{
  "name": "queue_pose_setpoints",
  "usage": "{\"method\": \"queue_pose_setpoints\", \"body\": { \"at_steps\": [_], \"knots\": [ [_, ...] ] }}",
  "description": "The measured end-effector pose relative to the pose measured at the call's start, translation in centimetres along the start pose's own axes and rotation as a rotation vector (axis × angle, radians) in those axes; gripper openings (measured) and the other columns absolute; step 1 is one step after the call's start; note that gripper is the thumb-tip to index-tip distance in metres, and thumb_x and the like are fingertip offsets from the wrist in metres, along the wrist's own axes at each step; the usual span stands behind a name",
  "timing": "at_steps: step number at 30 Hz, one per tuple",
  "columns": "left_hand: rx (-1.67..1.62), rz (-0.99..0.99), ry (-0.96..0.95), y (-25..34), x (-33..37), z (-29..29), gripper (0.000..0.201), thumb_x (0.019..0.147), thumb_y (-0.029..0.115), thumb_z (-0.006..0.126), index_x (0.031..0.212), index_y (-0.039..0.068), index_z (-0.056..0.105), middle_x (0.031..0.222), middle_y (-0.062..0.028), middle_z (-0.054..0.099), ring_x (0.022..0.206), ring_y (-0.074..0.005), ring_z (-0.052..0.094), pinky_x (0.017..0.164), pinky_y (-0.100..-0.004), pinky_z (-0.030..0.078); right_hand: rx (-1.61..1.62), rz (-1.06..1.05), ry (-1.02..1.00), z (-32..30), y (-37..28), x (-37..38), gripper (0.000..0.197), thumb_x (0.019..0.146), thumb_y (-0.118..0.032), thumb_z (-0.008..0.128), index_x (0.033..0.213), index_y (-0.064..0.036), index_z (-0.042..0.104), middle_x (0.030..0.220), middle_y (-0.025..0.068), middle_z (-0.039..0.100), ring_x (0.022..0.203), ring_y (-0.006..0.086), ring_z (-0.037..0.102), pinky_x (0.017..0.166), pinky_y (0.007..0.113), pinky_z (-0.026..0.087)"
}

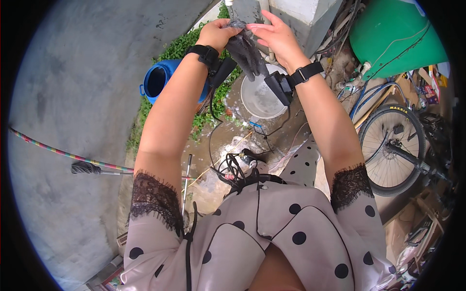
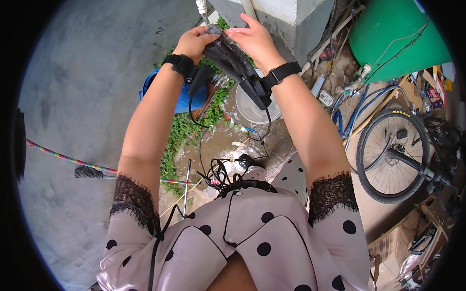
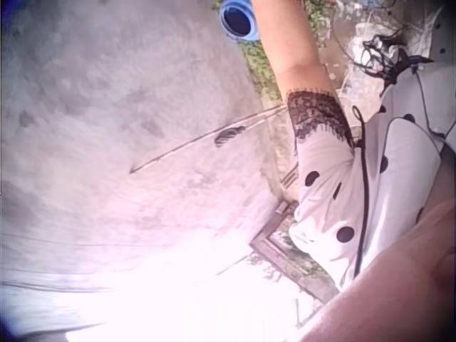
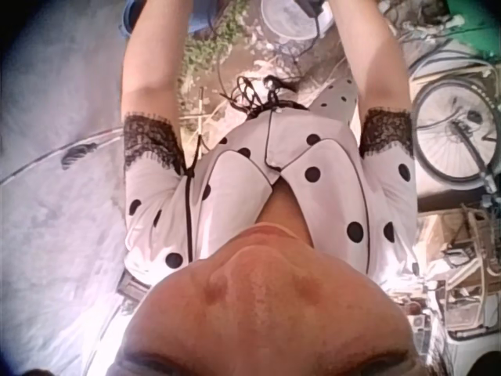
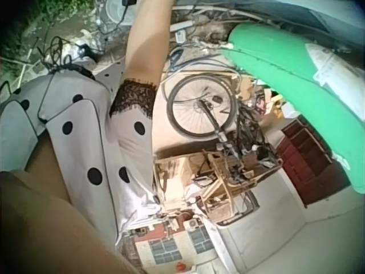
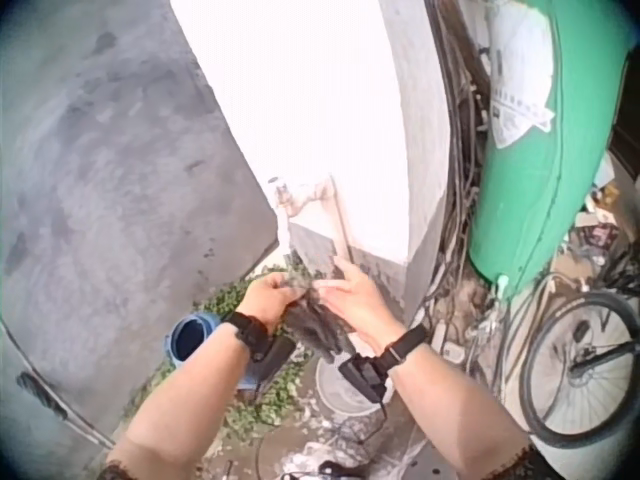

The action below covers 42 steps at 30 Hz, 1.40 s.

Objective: The person washes a rag by hand using soapy water from a bucket, pours out the bucket, and rinses the rag under running water from a faucet.

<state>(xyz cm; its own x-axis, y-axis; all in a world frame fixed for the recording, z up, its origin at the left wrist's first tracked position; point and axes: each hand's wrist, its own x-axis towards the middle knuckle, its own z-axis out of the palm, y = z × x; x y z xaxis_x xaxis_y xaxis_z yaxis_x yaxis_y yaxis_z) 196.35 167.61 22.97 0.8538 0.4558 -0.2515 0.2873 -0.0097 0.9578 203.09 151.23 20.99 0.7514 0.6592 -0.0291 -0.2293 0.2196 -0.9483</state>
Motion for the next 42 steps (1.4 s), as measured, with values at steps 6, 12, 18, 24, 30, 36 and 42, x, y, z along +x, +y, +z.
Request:
{"method": "queue_pose_setpoints", "body": {
  "at_steps": [6,12,18,24,30,36,42],
  "knots": [
    [-0.221,-0.022,-0.189,2.4,-1.1,0.1,0.024,0.088,0.006,0.048,0.110,-0.002,0.054,0.098,-0.0090,0.061,0.088,-0.0195,0.060,0.079,-0.0334,0.048,-0.424,0.002,0.136,-4.1,7.0,-0.9,0.047,0.079,0.001,0.049,0.126,-0.0024,0.044,0.118,0.0152,0.054,0.106,0.0246,0.054,0.090,0.032,0.041],
    [-0.231,-0.047,-0.183,2.2,-2.3,-0.5,0.028,0.092,0.009,0.042,0.115,-0.003,0.051,0.105,-0.0107,0.059,0.095,-0.0196,0.058,0.086,-0.0331,0.046,-0.502,-0.514,0.117,5.1,5.6,-1.4,0.083,0.063,-0.007,0.060,0.135,-0.0015,0.021,0.134,0.0207,0.032,0.125,0.0367,0.031,0.102,0.042,0.028],
    [-0.324,-0.037,-0.240,4.3,-4.5,1.4,0.026,0.091,0.008,0.044,0.112,-0.004,0.053,0.100,-0.0107,0.060,0.089,-0.0187,0.059,0.082,-0.0328,0.047,-0.507,-0.421,0.330,4.7,10.6,-1.0,0.048,0.064,-0.012,0.069,0.108,-0.0093,0.052,0.099,0.0097,0.059,0.101,0.0279,0.052,0.097,0.048,0.030],
    [-0.273,-0.036,-0.218,3.1,-6.0,0.5,0.028,0.092,0.009,0.041,0.116,-0.003,0.050,0.105,-0.0118,0.058,0.095,-0.0219,0.057,0.086,-0.0361,0.046,-0.759,-0.267,0.276,2.1,15.3,-2.4,0.040,0.068,-0.014,0.068,0.106,-0.0146,0.055,0.102,0.0049,0.060,0.104,0.0254,0.051,0.100,0.048,0.026],
    [-0.366,-0.022,-0.152,1.1,-6.3,0.6,0.026,0.092,0.008,0.042,0.114,-0.003,0.052,0.102,-0.0114,0.059,0.093,-0.0214,0.058,0.082,-0.0355,0.048,-0.910,-0.077,0.162,-0.7,18.9,-2.4,0.037,0.073,-0.019,0.067,0.108,-0.0192,0.055,0.107,0.0028,0.058,0.109,0.0237,0.049,0.101,0.053,0.023],
    [-0.432,-0.012,-0.101,-1.1,-6.2,0.3,0.025,0.092,0.009,0.042,0.112,-0.003,0.052,0.102,-0.0116,0.059,0.092,-0.0222,0.058,0.082,-0.0361,0.048,-0.964,0.154,0.114,-2.2,21.9,-2.8,0.030,0.077,-0.019,0.062,0.106,-0.0220,0.056,0.106,0.0006,0.059,0.108,0.0222,0.049,0.100,0.057,0.023],
    [-0.448,-0.032,-0.031,-2.1,-6.1,-0.6,0.025,0.092,0.010,0.043,0.113,0.000,0.053,0.102,-0.0106,0.059,0.092,-0.0232,0.058,0.083,-0.0402,0.047,-1.072,0.303,0.123,-4.0,24.1,-3.7,0.023,0.081,-0.021,0.058,0.103,-0.0240,0.058,0.094,-0.0006,0.063,0.100,0.0241,0.054,0.101,0.057,0.023]
  ]
}}
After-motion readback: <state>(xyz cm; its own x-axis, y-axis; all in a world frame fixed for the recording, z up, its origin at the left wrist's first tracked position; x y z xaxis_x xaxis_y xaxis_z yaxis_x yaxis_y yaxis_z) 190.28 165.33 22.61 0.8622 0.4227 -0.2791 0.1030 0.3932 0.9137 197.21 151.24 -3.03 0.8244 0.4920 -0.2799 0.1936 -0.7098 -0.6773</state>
